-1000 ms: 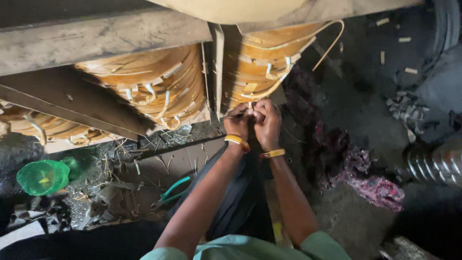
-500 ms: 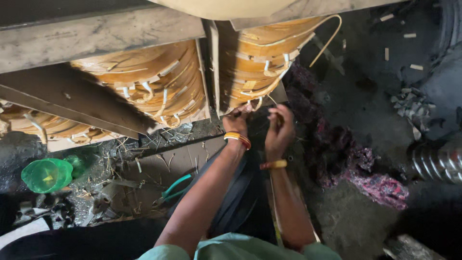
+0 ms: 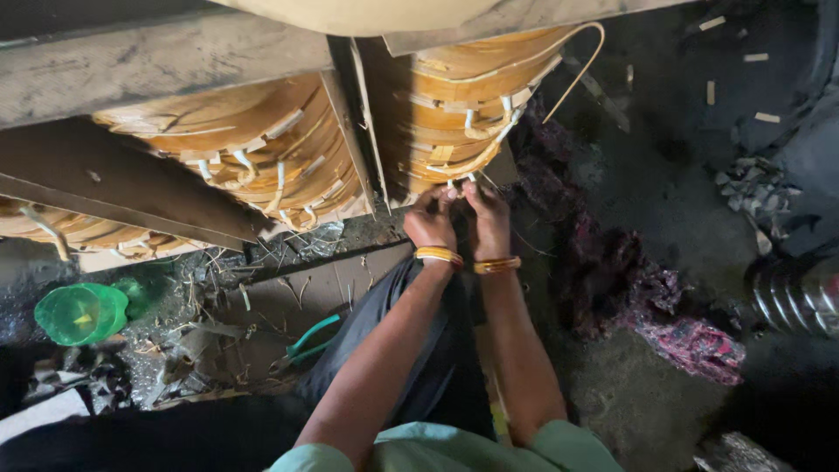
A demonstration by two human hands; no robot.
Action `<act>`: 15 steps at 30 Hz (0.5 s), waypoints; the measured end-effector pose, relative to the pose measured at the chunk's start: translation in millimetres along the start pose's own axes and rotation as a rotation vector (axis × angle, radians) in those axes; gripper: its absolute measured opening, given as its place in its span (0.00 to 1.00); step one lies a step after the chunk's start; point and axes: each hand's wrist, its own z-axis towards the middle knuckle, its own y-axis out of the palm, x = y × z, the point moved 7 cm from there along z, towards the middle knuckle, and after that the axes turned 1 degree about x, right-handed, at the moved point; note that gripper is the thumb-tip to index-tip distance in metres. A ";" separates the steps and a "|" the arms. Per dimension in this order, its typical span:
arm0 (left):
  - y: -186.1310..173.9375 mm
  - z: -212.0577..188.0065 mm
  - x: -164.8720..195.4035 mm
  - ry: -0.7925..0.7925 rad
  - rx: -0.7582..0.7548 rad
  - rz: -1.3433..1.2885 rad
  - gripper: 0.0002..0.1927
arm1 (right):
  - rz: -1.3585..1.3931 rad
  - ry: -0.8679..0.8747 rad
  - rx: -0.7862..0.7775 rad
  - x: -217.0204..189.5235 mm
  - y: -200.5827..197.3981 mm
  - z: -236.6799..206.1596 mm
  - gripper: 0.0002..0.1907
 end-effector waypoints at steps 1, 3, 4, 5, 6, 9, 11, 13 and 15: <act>-1.2 1.2 0.6 0.036 0.007 0.075 0.09 | -0.052 -0.010 0.048 3.7 -3.4 1.5 0.12; -1.5 3.8 2.9 0.125 0.016 0.218 0.08 | -0.148 -0.045 0.138 8.1 -8.6 8.0 0.11; -0.9 4.6 1.3 0.123 0.011 0.213 0.08 | -0.228 -0.144 0.162 3.4 -9.1 11.9 0.10; 0.0 5.1 -0.4 0.116 0.006 0.208 0.09 | -0.311 -0.240 0.187 -1.7 -9.5 14.3 0.09; 0.9 5.4 -1.0 0.104 0.000 0.207 0.09 | -0.395 -0.330 0.215 -6.2 -9.7 13.4 0.08; 0.4 7.9 1.6 0.123 0.010 0.361 0.11 | -0.283 -0.299 0.205 -3.1 -8.0 13.9 0.07; -0.8 10.5 7.7 0.168 -0.048 0.293 0.13 | -0.428 -0.420 0.190 -13.1 -4.8 4.7 0.06; -5.0 12.6 15.4 0.236 -0.136 0.338 0.15 | -0.573 -0.505 0.219 -29.3 1.5 -10.5 0.07; -13.4 10.0 21.6 0.331 -0.243 0.500 0.17 | -0.711 -0.560 0.289 -55.4 4.2 -31.8 0.10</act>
